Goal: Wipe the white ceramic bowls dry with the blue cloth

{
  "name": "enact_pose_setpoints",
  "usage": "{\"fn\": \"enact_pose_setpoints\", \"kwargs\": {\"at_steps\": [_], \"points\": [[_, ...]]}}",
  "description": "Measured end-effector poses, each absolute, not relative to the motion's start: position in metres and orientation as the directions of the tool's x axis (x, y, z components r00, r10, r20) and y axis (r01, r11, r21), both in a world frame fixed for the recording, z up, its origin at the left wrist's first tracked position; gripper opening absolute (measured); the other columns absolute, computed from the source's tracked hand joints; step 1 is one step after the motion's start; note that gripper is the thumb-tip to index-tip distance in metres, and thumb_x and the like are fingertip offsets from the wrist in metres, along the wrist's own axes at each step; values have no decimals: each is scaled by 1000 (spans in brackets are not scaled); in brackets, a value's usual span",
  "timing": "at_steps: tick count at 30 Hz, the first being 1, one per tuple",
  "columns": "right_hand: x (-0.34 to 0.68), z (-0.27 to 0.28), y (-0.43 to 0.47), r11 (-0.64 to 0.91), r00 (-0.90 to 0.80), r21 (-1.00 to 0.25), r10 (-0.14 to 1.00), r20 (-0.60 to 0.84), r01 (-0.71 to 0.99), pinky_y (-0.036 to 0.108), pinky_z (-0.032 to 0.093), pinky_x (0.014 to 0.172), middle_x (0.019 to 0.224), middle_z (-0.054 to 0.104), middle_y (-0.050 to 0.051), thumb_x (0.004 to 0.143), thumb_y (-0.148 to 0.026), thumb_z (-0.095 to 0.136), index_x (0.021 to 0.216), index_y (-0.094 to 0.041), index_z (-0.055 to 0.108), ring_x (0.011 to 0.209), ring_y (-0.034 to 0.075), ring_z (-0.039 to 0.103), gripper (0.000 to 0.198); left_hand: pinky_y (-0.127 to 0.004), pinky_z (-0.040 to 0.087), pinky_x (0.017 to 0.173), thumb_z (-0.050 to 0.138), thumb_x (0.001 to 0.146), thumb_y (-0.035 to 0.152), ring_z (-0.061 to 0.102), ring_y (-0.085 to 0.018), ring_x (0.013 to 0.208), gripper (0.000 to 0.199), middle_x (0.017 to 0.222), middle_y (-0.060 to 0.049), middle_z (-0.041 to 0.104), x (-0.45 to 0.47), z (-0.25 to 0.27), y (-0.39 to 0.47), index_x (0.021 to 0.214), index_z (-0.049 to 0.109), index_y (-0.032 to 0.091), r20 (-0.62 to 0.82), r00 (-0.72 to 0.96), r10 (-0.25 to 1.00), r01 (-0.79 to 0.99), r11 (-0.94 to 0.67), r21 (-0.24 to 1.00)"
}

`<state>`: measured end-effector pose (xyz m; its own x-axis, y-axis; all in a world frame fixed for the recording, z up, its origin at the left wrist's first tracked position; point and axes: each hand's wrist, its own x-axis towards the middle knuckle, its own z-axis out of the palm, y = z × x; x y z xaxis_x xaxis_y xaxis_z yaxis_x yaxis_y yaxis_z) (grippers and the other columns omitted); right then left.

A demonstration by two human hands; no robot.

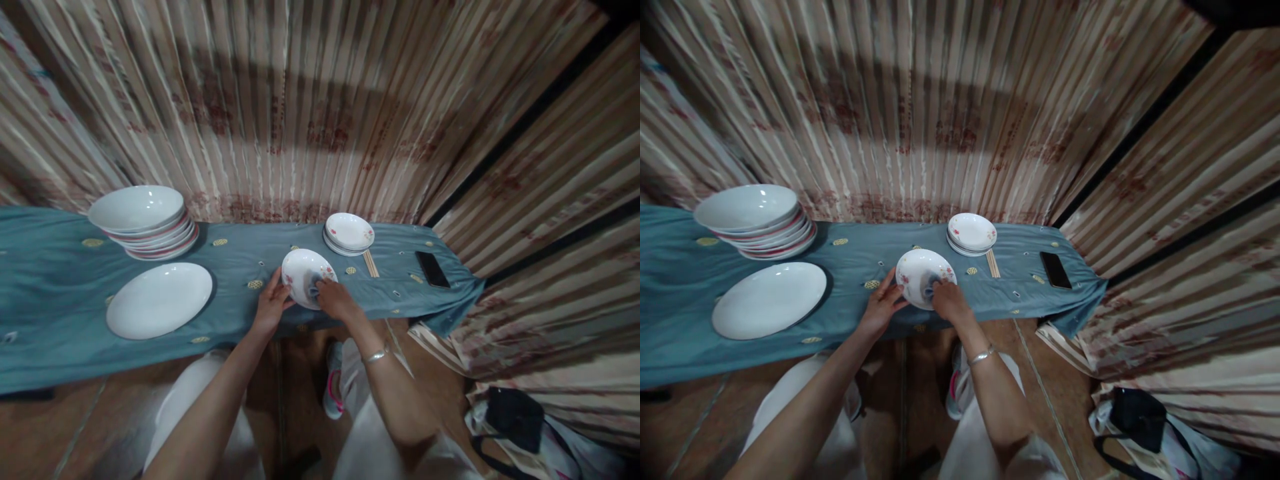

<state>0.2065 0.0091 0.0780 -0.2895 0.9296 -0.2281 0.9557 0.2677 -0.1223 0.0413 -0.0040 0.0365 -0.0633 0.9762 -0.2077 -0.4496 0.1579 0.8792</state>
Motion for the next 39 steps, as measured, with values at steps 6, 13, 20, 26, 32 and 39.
{"fn": "enact_pose_setpoints", "kwargs": {"at_steps": [6, 13, 20, 26, 32, 39], "points": [[202, 87, -6, 331, -377, -233, 906, -193, 914, 32, 42, 93, 120, 63, 15, 91, -17, 44, 120, -13, 59, 111, 23, 58, 34, -41, 57, 79, 79, 62, 34, 64, -22, 92, 74, 102, -6, 68, 41, 36, -5, 132, 55, 25, -196, -64, 979, -450, 147, 881], [191, 81, -4, 443, -483, -382, 875, -11, 811, 30, 44, 90, 115, 65, 9, 88, -10, 47, 115, -19, 63, 104, 20, 60, 33, -35, 56, 78, 79, 63, 34, 66, -19, 88, 74, 98, -5, 68, 42, 43, -8, 133, 54, 26, -194, -56, 979, -436, 151, 887], [173, 79, 7, 468, -481, -350, 875, 56, 812, 35, 40, 99, 125, 59, 14, 85, -6, 47, 122, -14, 60, 114, 23, 53, 39, -35, 56, 79, 76, 67, 33, 64, -20, 91, 69, 100, -3, 68, 41, 40, -7, 133, 54, 28, -192, -70, 979, -396, 149, 906], [174, 71, 25, 403, -402, -239, 914, 53, 883, 42, 33, 107, 126, 60, 17, 86, -6, 41, 127, -10, 56, 124, 25, 47, 43, -38, 57, 79, 75, 68, 27, 65, -20, 91, 66, 101, -5, 68, 40, 40, -8, 131, 56, 27, -198, -51, 979, -438, 157, 885], [193, 50, 30, 310, -307, -168, 951, 44, 936, 41, 34, 107, 119, 63, 21, 89, -12, 44, 127, -4, 56, 122, 28, 51, 41, -42, 57, 81, 77, 66, 29, 64, -23, 97, 66, 104, -6, 69, 38, 35, -6, 129, 57, 27, -212, -65, 975, -441, 162, 883], [222, 48, 28, 246, -257, -401, 966, 28, 883, 34, 44, 94, 111, 70, 9, 81, -8, 48, 110, -16, 68, 106, 23, 62, 37, -43, 44, 101, 75, 66, 28, 60, -26, 112, 58, 114, -7, 69, 33, 21, 5, 123, 62, 23, -101, -138, 985, -291, 57, 955]]}}
